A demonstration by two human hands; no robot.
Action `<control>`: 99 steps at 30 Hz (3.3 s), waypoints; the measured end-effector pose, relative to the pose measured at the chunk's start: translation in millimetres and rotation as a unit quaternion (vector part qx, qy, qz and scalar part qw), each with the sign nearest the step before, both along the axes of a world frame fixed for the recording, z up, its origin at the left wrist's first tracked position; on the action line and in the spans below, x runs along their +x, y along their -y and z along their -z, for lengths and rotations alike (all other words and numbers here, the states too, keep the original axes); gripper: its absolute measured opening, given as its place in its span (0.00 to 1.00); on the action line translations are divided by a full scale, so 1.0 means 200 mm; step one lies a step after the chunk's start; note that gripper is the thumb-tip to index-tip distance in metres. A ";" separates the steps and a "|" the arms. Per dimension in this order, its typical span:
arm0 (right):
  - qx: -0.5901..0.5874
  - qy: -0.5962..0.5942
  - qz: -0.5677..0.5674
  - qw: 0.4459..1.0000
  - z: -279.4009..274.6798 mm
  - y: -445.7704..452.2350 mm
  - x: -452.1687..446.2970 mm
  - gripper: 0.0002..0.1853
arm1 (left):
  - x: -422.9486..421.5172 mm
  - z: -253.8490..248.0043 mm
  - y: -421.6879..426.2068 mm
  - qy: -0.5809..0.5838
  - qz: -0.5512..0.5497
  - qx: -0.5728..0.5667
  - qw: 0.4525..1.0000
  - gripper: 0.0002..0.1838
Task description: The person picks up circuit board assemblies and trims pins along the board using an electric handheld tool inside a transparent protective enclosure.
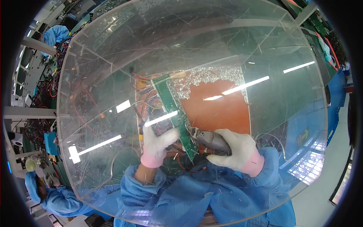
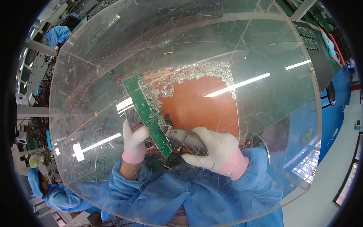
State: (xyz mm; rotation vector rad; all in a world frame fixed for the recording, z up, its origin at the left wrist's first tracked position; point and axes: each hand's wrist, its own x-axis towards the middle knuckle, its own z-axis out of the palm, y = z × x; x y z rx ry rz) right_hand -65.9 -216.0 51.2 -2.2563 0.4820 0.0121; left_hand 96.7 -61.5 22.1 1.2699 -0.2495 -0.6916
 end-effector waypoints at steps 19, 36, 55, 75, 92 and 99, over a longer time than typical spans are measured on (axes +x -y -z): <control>-0.042 0.058 -0.008 0.997 0.01 0.01 0.03 0.28 | -0.01 0.03 -0.09 -0.062 0.040 0.008 0.997 0.27; -0.119 0.087 -0.044 0.988 0.02 0.03 0.03 0.29 | 0.00 0.06 -0.11 -0.112 0.104 -0.035 0.988 0.29; -0.006 0.020 -0.038 0.999 0.03 0.05 0.05 0.28 | 0.02 0.10 -0.14 -0.131 0.087 -0.007 0.988 0.28; -0.107 0.091 -0.042 0.989 0.02 0.02 0.04 0.28 | 0.03 0.06 -0.13 -0.123 0.123 -0.013 0.985 0.40; -0.113 0.087 -0.030 0.989 0.01 0.02 0.03 0.28 | 0.01 0.05 -0.09 -0.041 0.105 0.003 0.994 0.31; -0.115 0.101 -0.017 0.988 0.03 0.02 0.05 0.28 | 0.05 0.11 -0.15 -0.122 0.114 -0.004 0.986 0.38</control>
